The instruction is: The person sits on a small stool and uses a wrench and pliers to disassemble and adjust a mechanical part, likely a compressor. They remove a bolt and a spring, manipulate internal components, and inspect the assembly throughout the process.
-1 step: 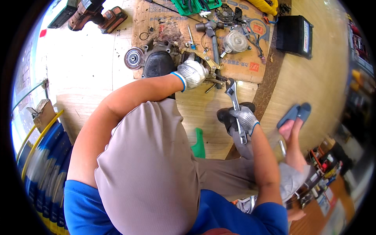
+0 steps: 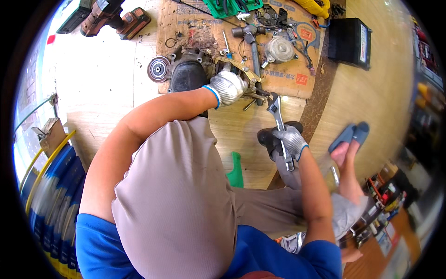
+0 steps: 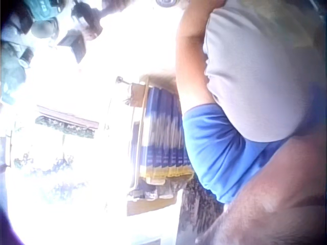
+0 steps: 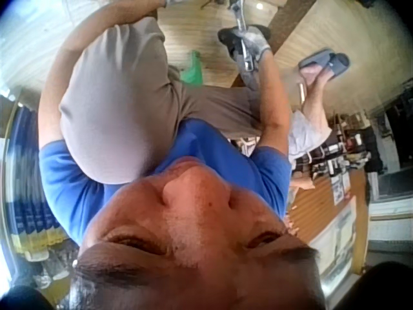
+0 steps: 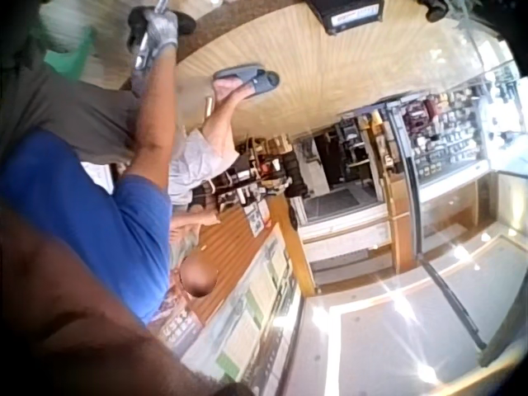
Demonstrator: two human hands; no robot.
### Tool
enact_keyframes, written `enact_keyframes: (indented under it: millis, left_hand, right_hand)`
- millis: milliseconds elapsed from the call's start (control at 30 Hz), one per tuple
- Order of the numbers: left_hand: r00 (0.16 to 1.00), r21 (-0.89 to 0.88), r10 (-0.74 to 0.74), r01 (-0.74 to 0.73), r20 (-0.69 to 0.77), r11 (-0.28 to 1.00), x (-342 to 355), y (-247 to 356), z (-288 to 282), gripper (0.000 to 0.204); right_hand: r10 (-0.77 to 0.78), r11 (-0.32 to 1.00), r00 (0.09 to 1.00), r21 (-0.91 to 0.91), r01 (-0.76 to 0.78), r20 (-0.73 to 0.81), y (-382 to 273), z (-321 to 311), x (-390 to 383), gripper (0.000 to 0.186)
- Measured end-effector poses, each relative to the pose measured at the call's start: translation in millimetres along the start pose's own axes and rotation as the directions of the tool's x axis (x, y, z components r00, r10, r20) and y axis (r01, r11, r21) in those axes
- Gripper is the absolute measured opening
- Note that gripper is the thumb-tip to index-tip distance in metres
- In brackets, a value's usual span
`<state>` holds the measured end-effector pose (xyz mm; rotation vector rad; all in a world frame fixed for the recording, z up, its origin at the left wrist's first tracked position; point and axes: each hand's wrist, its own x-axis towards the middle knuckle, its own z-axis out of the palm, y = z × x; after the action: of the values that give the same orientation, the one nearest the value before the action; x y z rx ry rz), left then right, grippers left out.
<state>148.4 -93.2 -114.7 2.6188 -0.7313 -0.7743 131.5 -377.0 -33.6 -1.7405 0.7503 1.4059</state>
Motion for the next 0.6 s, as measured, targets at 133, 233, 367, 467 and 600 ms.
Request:
enact_keyframes:
  millis: [133,233,367,467,600]
  left_hand:
    - [1.0,0.043,0.012,-0.011,-0.028,0.999,0.8,-1.0,6.9,0.023]
    - [0.999,0.049,0.015,-0.012,-0.049,0.999,-0.5,-4.1,9.3,0.022]
    - [0.998,0.041,0.017,-0.014,-0.067,0.999,1.3,-2.5,10.1,0.022]
    - [0.998,0.034,0.014,-0.011,-0.066,0.999,2.2,-2.5,11.6,0.022]
    - [0.951,0.102,0.103,-0.076,-0.292,0.992,1.2,-8.7,28.8,0.014]
  right_hand:
    - [0.046,0.998,0.997,-0.051,-0.042,0.061,0.0,-7.8,10.6,0.014]
    - [0.091,0.992,0.991,-0.1,-0.081,0.095,-17.1,-11.9,9.7,0.015]
    - [0.125,0.983,0.981,-0.156,-0.101,0.148,-30.7,-39.8,21.4,0.019]
    - [0.187,0.943,0.971,-0.305,-0.136,0.147,-53.0,-40.6,15.1,0.024]
    - [0.131,0.944,0.989,-0.314,-0.102,0.072,-56.0,-18.5,13.1,0.015]
